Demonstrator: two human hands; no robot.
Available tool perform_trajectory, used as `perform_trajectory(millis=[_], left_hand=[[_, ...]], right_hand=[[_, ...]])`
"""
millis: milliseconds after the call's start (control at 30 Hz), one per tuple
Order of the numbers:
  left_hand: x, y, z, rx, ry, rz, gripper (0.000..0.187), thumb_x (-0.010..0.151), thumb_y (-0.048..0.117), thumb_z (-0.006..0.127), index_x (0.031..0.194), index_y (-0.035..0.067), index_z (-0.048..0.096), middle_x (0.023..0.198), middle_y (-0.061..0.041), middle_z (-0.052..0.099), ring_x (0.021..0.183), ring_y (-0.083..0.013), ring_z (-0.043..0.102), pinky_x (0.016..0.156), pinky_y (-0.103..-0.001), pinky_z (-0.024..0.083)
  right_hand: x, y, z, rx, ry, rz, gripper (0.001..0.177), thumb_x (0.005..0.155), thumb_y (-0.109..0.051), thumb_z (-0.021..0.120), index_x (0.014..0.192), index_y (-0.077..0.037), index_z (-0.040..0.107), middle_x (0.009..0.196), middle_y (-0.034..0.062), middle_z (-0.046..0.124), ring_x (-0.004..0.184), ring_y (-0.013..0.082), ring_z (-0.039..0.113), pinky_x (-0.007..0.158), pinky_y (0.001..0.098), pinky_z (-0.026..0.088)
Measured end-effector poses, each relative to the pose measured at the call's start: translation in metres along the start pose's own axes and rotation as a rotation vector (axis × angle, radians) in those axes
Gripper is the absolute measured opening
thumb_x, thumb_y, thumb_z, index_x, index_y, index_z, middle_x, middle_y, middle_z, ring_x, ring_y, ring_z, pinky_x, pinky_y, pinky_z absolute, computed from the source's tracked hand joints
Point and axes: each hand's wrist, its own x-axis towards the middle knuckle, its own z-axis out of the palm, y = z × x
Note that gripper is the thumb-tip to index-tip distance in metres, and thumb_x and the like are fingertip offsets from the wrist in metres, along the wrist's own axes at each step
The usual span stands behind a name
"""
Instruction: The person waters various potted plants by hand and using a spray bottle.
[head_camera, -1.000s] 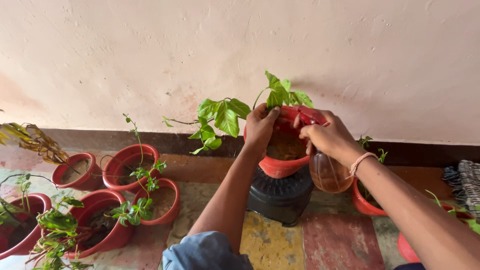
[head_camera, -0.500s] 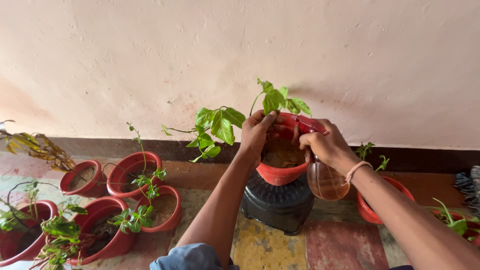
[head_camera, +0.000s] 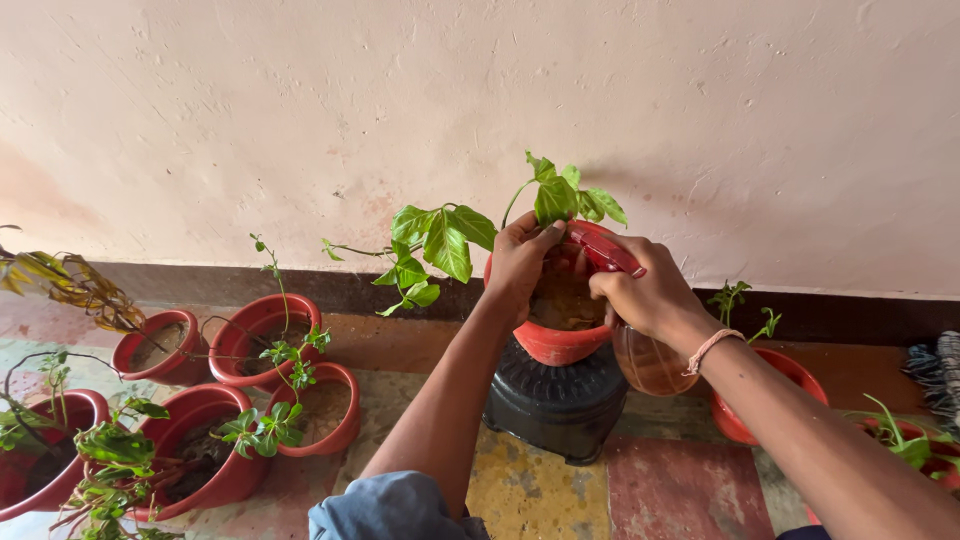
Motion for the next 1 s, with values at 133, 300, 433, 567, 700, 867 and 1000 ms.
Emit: perform_trajectory(millis=[133, 300, 433, 567, 700, 867, 1000], left_hand=[[-0.002, 0.002, 0.002, -0.021, -0.041, 0.004, 0.021, 0.099, 0.013, 0.064, 0.114, -0.001, 0.067, 0.095, -0.008, 0.075, 0.076, -0.0143, 0.071, 0.070, -0.028, 0.059], [0.000, 0.000, 0.000, -0.018, -0.048, 0.007, 0.025, 0.098, 0.014, 0.063, 0.118, 0.000, 0.068, 0.100, -0.009, 0.077, 0.078, -0.0146, 0.073, 0.070, -0.027, 0.057], [0.002, -0.004, -0.001, 0.036, -0.021, 0.014, 0.023, 0.098, 0.014, 0.064, 0.117, 0.001, 0.069, 0.100, -0.006, 0.076, 0.080, -0.0116, 0.071, 0.069, -0.025, 0.055], [0.003, -0.007, -0.002, 0.116, -0.018, 0.028, 0.021, 0.100, 0.016, 0.064, 0.114, 0.001, 0.070, 0.100, -0.005, 0.076, 0.081, -0.0088, 0.067, 0.069, -0.025, 0.054], [0.004, -0.009, -0.003, 0.096, -0.036, 0.018, 0.020, 0.101, 0.015, 0.062, 0.116, 0.003, 0.067, 0.101, -0.004, 0.077, 0.084, -0.0089, 0.069, 0.071, -0.025, 0.055], [0.007, -0.010, -0.005, 0.033, -0.108, 0.026, 0.022, 0.101, 0.012, 0.059, 0.121, 0.005, 0.065, 0.106, -0.003, 0.076, 0.087, -0.0105, 0.072, 0.073, -0.025, 0.056], [0.004, -0.007, -0.004, 0.039, -0.115, 0.028, 0.021, 0.102, 0.012, 0.062, 0.121, 0.003, 0.065, 0.103, -0.007, 0.075, 0.085, -0.0122, 0.071, 0.073, -0.027, 0.057]], right_hand=[[-0.003, 0.006, -0.006, -0.035, 0.040, 0.004, 0.020, 0.076, -0.008, 0.060, 0.091, 0.000, 0.070, 0.061, 0.0110, 0.067, 0.045, 0.0193, 0.063, 0.050, 0.0359, 0.053], [-0.008, 0.004, -0.011, -0.055, 0.034, -0.052, 0.017, 0.076, -0.009, 0.059, 0.086, 0.000, 0.069, 0.058, 0.0099, 0.065, 0.042, 0.0181, 0.060, 0.048, 0.0355, 0.052], [-0.011, 0.000, -0.011, -0.075, 0.032, -0.058, 0.015, 0.076, -0.010, 0.060, 0.084, -0.001, 0.069, 0.056, 0.0118, 0.064, 0.040, 0.0181, 0.060, 0.047, 0.0350, 0.051], [-0.010, -0.001, -0.010, -0.078, 0.082, -0.073, 0.016, 0.078, -0.010, 0.059, 0.082, 0.001, 0.070, 0.058, 0.0107, 0.065, 0.041, 0.0175, 0.060, 0.047, 0.0347, 0.050], [-0.010, -0.002, -0.009, 0.000, 0.082, -0.063, 0.020, 0.079, -0.007, 0.055, 0.087, 0.001, 0.070, 0.064, 0.0096, 0.065, 0.044, 0.0164, 0.061, 0.047, 0.0340, 0.052], [-0.014, -0.007, -0.007, 0.078, 0.085, -0.064, 0.019, 0.079, -0.010, 0.059, 0.091, -0.001, 0.071, 0.067, 0.0069, 0.069, 0.045, 0.0159, 0.061, 0.048, 0.0328, 0.051], [-0.015, -0.010, -0.006, 0.020, 0.047, -0.027, 0.020, 0.078, -0.012, 0.062, 0.092, -0.003, 0.073, 0.062, 0.0081, 0.067, 0.043, 0.0170, 0.061, 0.048, 0.0337, 0.050]])
